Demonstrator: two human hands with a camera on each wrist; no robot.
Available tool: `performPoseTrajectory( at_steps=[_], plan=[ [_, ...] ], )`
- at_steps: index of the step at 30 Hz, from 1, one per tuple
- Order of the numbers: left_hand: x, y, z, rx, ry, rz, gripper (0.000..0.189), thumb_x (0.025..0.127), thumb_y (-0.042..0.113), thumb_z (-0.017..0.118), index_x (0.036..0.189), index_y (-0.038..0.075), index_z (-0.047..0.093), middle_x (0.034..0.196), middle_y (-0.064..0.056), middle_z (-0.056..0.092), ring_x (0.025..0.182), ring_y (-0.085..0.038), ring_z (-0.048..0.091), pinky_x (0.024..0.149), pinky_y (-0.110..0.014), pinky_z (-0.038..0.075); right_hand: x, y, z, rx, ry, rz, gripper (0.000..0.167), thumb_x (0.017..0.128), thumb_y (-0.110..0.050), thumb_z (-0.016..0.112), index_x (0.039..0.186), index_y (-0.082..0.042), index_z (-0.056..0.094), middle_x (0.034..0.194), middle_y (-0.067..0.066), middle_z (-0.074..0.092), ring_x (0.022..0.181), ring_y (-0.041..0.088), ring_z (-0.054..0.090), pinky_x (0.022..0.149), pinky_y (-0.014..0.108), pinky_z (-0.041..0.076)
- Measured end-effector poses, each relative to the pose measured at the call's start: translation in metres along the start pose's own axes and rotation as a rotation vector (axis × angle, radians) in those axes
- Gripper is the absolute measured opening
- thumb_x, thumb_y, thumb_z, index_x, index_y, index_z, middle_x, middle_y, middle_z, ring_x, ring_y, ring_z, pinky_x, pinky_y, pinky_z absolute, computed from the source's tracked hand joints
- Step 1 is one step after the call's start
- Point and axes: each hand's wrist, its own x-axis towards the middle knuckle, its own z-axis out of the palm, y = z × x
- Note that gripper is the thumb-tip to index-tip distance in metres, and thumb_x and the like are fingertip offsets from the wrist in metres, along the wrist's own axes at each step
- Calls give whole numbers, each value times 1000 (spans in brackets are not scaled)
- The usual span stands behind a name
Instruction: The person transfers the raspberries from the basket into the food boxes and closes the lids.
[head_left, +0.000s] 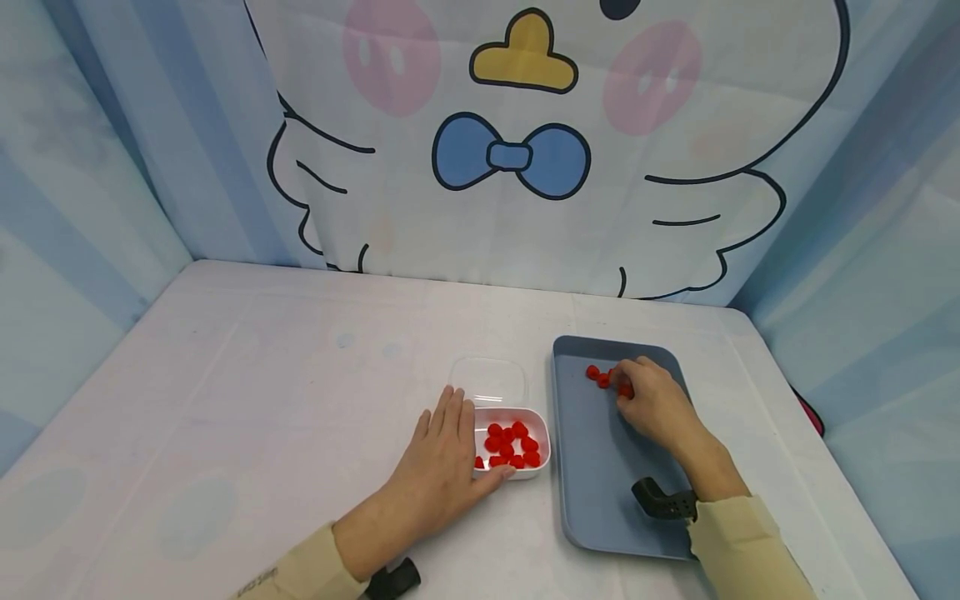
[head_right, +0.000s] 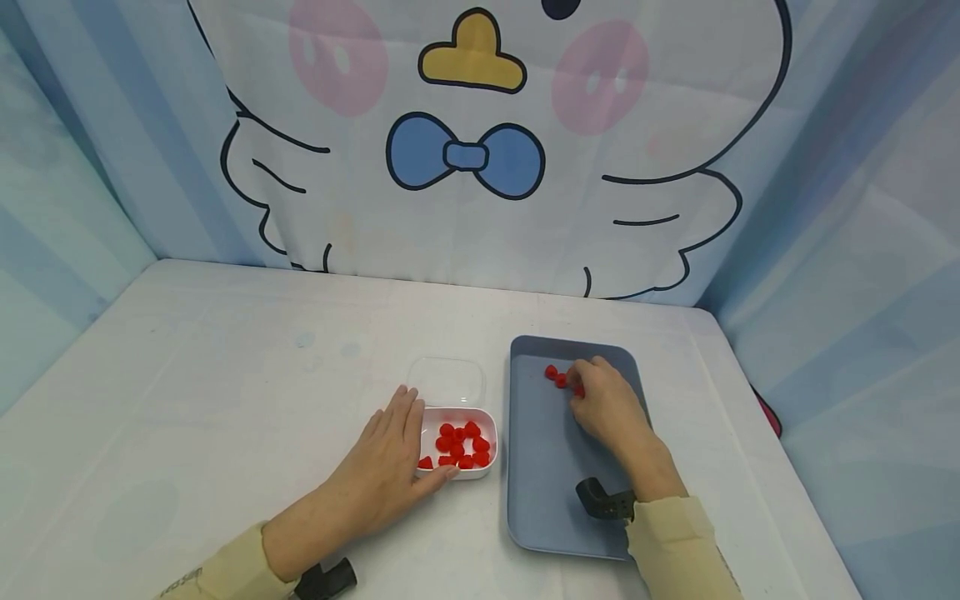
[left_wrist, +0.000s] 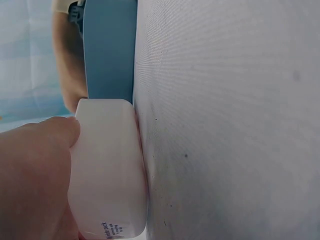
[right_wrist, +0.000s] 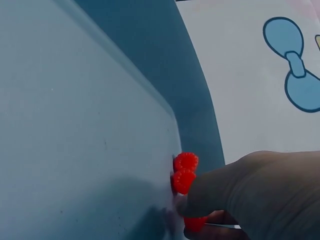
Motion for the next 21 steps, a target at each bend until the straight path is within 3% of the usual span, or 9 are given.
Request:
performPoseTrajectory(
  at_steps=[10,21],
  plan=[
    [1,1,0,-7,-13,-13,97,84,64,64,148,-1,32,155,-22,36,146,-39,31,111,-57,40,-5,-7,-3,37,49,-63,25,81,5,66,106,0,65,100,15,64,87,27,60,78,46,54],
    [1,1,0,-15,-15,-17,98,84,64,63,149,-1,32,155,-22,35,147,-39,29,112,-57,39,-8,-20,-9,63,50,-90,26,83,4,69,108,-2,65,107,14,65,94,28,62,83,48,56]
  ],
)
